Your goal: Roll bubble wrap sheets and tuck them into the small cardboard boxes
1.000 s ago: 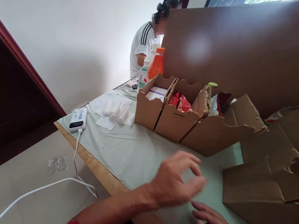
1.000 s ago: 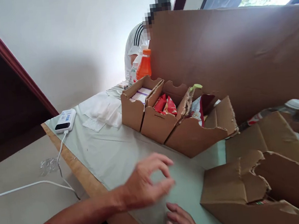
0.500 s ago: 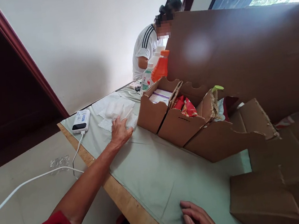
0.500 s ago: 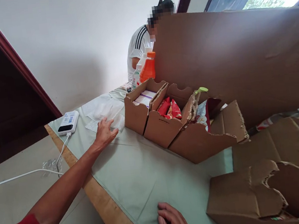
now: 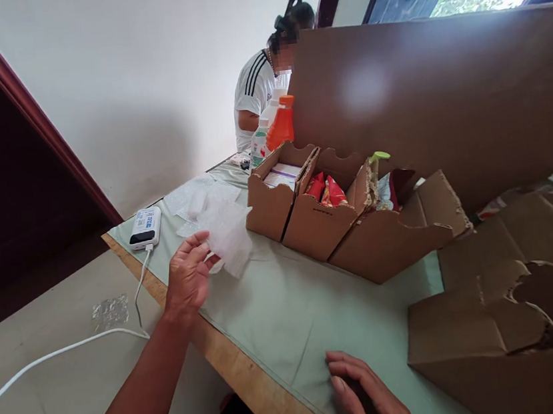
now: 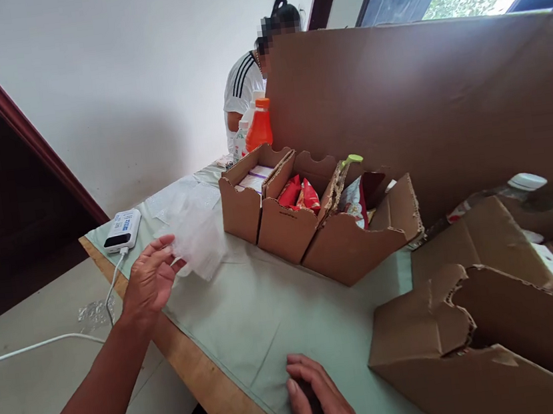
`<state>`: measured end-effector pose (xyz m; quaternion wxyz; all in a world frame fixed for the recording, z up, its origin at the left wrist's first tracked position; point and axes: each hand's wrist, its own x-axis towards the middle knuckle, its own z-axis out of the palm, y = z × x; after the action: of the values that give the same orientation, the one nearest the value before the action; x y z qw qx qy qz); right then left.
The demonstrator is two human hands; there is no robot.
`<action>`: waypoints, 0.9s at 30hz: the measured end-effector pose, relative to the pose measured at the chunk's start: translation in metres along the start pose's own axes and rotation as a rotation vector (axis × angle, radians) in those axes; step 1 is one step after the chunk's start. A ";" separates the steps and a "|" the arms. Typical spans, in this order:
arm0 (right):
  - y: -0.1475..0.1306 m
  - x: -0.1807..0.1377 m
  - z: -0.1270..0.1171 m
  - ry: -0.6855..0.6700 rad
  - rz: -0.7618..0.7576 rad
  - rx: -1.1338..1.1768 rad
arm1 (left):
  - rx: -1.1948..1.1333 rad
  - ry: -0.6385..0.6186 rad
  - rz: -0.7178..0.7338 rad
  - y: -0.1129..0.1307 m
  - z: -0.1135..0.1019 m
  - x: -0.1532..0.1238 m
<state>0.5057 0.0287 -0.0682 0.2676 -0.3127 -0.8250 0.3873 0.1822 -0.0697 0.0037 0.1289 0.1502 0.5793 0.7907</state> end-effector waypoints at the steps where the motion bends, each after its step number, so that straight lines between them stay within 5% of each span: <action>1: -0.003 0.000 -0.002 0.007 0.056 0.025 | -0.043 -0.032 -0.051 0.004 -0.002 -0.007; 7: -0.040 0.025 -0.009 0.036 0.278 0.085 | -0.384 -0.138 -0.352 0.017 0.000 -0.034; 15: -0.070 0.102 0.033 0.016 0.375 0.706 | -0.340 -0.276 -0.377 0.000 0.009 -0.035; 21: -0.041 0.083 -0.003 0.333 0.464 0.740 | 0.137 -0.300 -0.054 -0.014 -0.025 -0.034; 27: -0.008 0.045 -0.030 0.500 0.618 0.800 | 0.775 -0.443 0.183 -0.016 -0.028 -0.078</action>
<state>0.4938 0.0716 -0.0358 0.4267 -0.4961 -0.3955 0.6445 0.2439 -0.1187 -0.0261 0.1135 0.4034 0.7754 0.4725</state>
